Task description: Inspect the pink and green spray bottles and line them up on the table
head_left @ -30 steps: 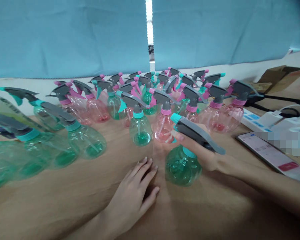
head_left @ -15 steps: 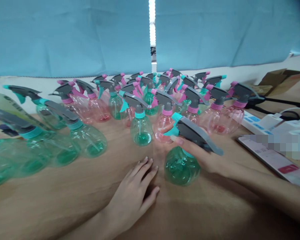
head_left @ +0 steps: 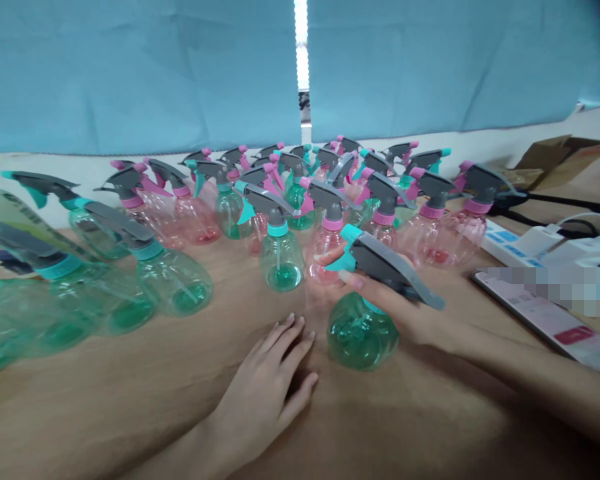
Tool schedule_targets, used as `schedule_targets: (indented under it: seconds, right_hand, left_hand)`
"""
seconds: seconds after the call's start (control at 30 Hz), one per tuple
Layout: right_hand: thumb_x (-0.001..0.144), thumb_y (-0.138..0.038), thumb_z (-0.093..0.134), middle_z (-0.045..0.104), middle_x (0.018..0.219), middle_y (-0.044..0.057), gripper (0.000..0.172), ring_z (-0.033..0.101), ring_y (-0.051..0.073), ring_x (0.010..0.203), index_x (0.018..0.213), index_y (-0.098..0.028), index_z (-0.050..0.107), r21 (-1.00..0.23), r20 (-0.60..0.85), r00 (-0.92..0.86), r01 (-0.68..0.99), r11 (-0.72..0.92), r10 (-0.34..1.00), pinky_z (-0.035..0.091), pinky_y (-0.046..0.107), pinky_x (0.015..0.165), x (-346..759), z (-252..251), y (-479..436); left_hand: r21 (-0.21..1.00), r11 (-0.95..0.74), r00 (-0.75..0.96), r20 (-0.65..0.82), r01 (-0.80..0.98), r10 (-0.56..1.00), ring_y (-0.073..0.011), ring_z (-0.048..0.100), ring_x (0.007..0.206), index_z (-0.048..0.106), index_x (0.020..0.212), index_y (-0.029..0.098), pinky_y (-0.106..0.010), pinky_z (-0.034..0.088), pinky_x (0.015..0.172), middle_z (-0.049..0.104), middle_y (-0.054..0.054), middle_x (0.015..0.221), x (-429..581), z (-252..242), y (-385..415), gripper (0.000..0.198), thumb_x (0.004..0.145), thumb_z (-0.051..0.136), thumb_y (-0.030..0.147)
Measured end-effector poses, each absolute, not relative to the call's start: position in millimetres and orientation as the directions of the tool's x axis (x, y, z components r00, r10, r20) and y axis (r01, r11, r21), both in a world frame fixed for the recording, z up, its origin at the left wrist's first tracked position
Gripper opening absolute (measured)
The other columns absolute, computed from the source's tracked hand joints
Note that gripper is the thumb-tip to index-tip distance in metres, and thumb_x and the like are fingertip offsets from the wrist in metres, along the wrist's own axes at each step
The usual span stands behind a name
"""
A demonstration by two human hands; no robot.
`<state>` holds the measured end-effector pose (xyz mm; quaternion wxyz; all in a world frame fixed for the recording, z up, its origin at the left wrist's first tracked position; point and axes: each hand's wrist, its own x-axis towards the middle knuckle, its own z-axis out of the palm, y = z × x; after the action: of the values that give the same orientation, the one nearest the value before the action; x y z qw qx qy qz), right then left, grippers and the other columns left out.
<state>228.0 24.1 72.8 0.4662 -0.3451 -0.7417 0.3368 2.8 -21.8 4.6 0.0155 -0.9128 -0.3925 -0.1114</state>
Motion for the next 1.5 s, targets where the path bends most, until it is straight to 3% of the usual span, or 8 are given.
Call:
schedule_targets:
  seconds: [0.37, 0.57, 0.8, 0.97, 1.2, 1.5]
  right_hand:
    - [0.089, -0.031, 0.055, 0.043, 0.064, -0.006, 0.011, 0.036, 0.009, 0.054, 0.081, -0.024, 0.051, -0.815, 0.471, -0.301, 0.212, 0.539, 0.83, 0.033, 0.025, 0.052, 226.8, 76.1, 22.7]
    - [0.089, -0.03, 0.056, 0.046, 0.067, -0.006, 0.023, 0.037, 0.008, 0.054, 0.071, -0.023, 0.043, -0.808, 0.489, -0.291, 0.203, 0.553, 0.822, 0.032, 0.025, 0.05, 225.7, 75.9, 22.8]
    - [0.087, -0.024, 0.057, 0.05, 0.069, -0.006, 0.005, 0.042, 0.009, 0.057, 0.085, -0.025, 0.053, -0.798, 0.492, -0.319, 0.207, 0.566, 0.81, 0.035, 0.025, 0.054, 226.9, 83.0, 22.8]
    - [0.087, -0.021, 0.055, 0.052, 0.072, -0.006, 0.01, 0.046, 0.01, 0.06, 0.078, -0.024, 0.05, -0.787, 0.511, -0.345, 0.18, 0.59, 0.787, 0.038, 0.026, 0.058, 230.2, 86.6, 25.5]
    - [0.087, -0.027, 0.052, 0.036, 0.061, -0.005, 0.022, 0.031, 0.011, 0.055, 0.068, -0.023, 0.041, -0.759, 0.521, -0.348, 0.229, 0.609, 0.78, 0.029, 0.027, 0.05, 232.3, 84.6, 28.9]
    - [0.088, -0.032, 0.05, 0.031, 0.058, -0.005, 0.03, 0.029, 0.01, 0.052, 0.062, -0.022, 0.038, -0.734, 0.503, -0.345, 0.313, 0.603, 0.792, 0.028, 0.026, 0.047, 231.6, 85.9, 28.7]
  left_hand:
    - [0.082, -0.683, 0.656, 0.216, 0.726, 0.723, -0.028, 0.04, 0.132, 0.049, 0.134, 0.013, -0.047, 0.037, 0.105, 0.047, -0.013, 0.142, 2.4, 6.8, -22.2, 0.042, 0.097, 0.046, 0.034]
    - [0.084, -0.689, 0.661, 0.217, 0.72, 0.718, -0.0284, 0.041, 0.132, 0.05, 0.133, 0.012, -0.047, 0.038, 0.105, 0.048, -0.013, 0.142, 3.4, 6.4, -21.9, 0.042, 0.097, 0.046, 0.033]
    - [0.07, -0.685, 0.661, 0.209, 0.725, 0.721, -0.0287, 0.04, 0.132, 0.05, 0.133, 0.011, -0.047, 0.037, 0.105, 0.047, -0.014, 0.142, 3.1, 6.8, -22.2, 0.043, 0.097, 0.047, 0.034]
    - [0.059, -0.689, 0.666, 0.21, 0.722, 0.716, -0.0288, 0.04, 0.132, 0.051, 0.132, 0.011, -0.047, 0.037, 0.106, 0.048, -0.014, 0.141, 2.8, 6.5, -22.0, 0.042, 0.096, 0.049, 0.033]
    - [0.086, -0.686, 0.662, 0.202, 0.722, 0.722, -0.0292, 0.04, 0.132, 0.051, 0.132, 0.01, -0.048, 0.036, 0.106, 0.048, -0.015, 0.141, 3.6, 5.9, -21.6, 0.042, 0.095, 0.05, 0.032]
    - [0.099, -0.681, 0.651, 0.223, 0.726, 0.726, -0.0289, 0.039, 0.133, 0.05, 0.132, 0.013, -0.047, 0.037, 0.105, 0.048, -0.014, 0.142, 2.4, 3.8, -22.0, 0.041, 0.096, 0.048, 0.032]
